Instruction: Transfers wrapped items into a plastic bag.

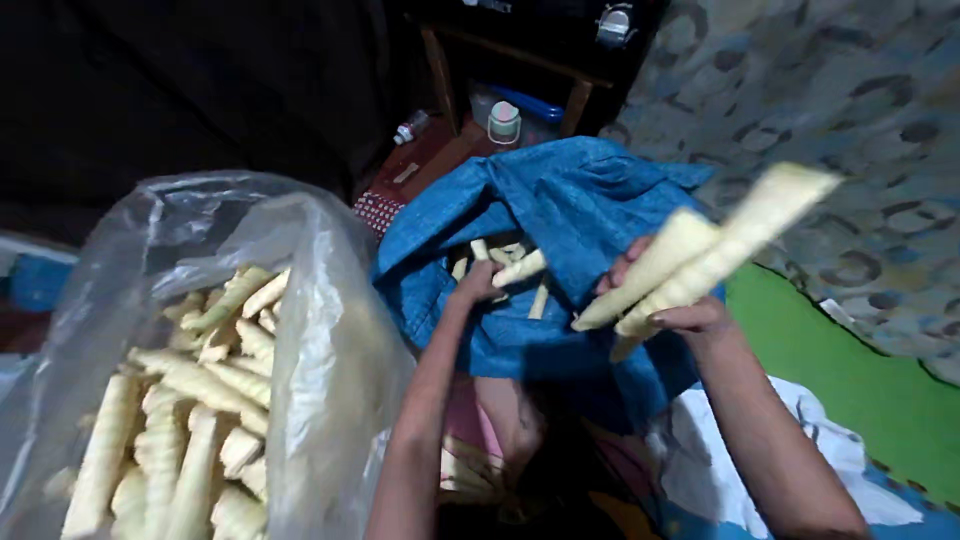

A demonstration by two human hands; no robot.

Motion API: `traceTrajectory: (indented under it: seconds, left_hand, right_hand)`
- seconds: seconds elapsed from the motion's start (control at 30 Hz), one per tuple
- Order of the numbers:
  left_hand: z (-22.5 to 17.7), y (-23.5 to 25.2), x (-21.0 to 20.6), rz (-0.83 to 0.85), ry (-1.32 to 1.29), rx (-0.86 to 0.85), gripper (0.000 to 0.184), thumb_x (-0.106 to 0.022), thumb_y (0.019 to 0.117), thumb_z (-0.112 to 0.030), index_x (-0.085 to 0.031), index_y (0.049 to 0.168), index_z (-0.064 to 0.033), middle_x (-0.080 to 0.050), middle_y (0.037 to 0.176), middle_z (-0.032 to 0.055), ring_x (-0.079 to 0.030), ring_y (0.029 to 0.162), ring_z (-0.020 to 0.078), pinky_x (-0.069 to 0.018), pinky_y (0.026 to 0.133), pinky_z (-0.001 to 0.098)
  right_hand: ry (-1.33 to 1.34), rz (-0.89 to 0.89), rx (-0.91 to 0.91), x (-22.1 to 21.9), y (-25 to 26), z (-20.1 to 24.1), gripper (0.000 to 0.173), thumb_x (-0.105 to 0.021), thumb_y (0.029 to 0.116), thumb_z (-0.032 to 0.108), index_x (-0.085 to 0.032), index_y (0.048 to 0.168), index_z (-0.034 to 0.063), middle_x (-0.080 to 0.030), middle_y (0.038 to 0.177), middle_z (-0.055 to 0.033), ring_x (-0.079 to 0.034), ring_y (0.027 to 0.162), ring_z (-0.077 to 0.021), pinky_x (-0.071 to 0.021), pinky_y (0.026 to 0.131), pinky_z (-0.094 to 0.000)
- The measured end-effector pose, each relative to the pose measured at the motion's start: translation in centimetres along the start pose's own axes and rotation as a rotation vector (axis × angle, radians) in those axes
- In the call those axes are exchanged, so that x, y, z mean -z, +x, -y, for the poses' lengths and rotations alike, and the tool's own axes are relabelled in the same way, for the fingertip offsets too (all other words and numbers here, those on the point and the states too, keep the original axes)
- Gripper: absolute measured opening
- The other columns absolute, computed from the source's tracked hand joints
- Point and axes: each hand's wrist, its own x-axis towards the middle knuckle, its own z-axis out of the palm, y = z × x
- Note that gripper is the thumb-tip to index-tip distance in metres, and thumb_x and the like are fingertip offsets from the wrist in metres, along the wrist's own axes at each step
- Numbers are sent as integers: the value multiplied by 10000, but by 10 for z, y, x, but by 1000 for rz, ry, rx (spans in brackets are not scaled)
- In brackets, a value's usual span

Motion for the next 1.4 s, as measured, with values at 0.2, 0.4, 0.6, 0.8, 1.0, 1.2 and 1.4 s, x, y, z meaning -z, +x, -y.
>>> traceTrajectory:
  seconds: [0.2, 0.4, 0.6, 0.8, 1.0, 1.2, 1.4]
  left_hand:
    - [-80, -106, 18, -360, -240, 17, 359, -840, 776, -45, -730, 1108, 35, -728, 1017, 222, -705, 960, 353, -554, 888, 567]
    - [-132, -299, -7, -590, -167, 749, 448, -715, 963, -322, -650, 1200, 52, -695, 1015, 269, -684, 982, 432, -531, 888, 626]
    - [-130, -443, 50, -1109, 96, 1093, 689, -594, 1004, -509, -516, 1372, 69, -616, 1145, 396, -598, 1060, 598, -424, 892, 782]
    - [-80, -416, 69, -1020, 126, 910, 743, -487, 1052, -481, -351, 1534, 68, -395, 1479, 414, -418, 1357, 578, -333, 1107, 696]
    - [-81, -288, 37, -884, -20, 340, 566, -594, 1005, -302, -475, 1474, -7, -477, 1476, 266, -518, 1323, 393, -490, 1011, 567]
    - [-65, -239, 66, -819, -63, 242, 548, -592, 1008, -357, -516, 1463, -61, -513, 1474, 179, -557, 1308, 293, -512, 1017, 479]
    - [-37, -273, 71, -1244, -33, 193, 392, -563, 1040, -254, -599, 1303, 35, -637, 1262, 158, -655, 1100, 162, -563, 905, 316]
  right_hand:
    - [202, -703, 406, -34, 19, 52, 382, -658, 912, 173, -532, 1273, 184, -677, 1187, -37, -671, 1123, -234, -573, 985, -458]
    - [259, -832, 450, -146, 72, 67, 177, -405, 1064, 167, -550, 1160, 139, -683, 1040, 6, -688, 997, -123, -582, 924, -345]
    - [500, -585, 222, -299, 142, 20, 237, -568, 1003, 78, -549, 1219, -16, -669, 1043, -109, -663, 989, -164, -578, 888, -365]
    - [1, -266, -73, -232, 117, -106, 573, -698, 929, 35, -458, 1437, -78, -599, 1350, -241, -673, 1113, -250, -590, 896, -373]
    - [-1122, 1, -754, -24, 14, -197, 534, -723, 838, -86, -600, 1350, 4, -588, 1368, -266, -596, 1217, -485, -499, 991, -672]
    - [-1365, 504, -902, 33, 29, -287, 455, -742, 870, -8, -676, 1313, 71, -582, 1379, -263, -551, 1260, -507, -485, 982, -675]
    - [-909, -180, -191, -43, 80, -150, 249, -672, 988, 155, -628, 1185, 10, -697, 1083, -148, -698, 903, -241, -593, 794, -428]
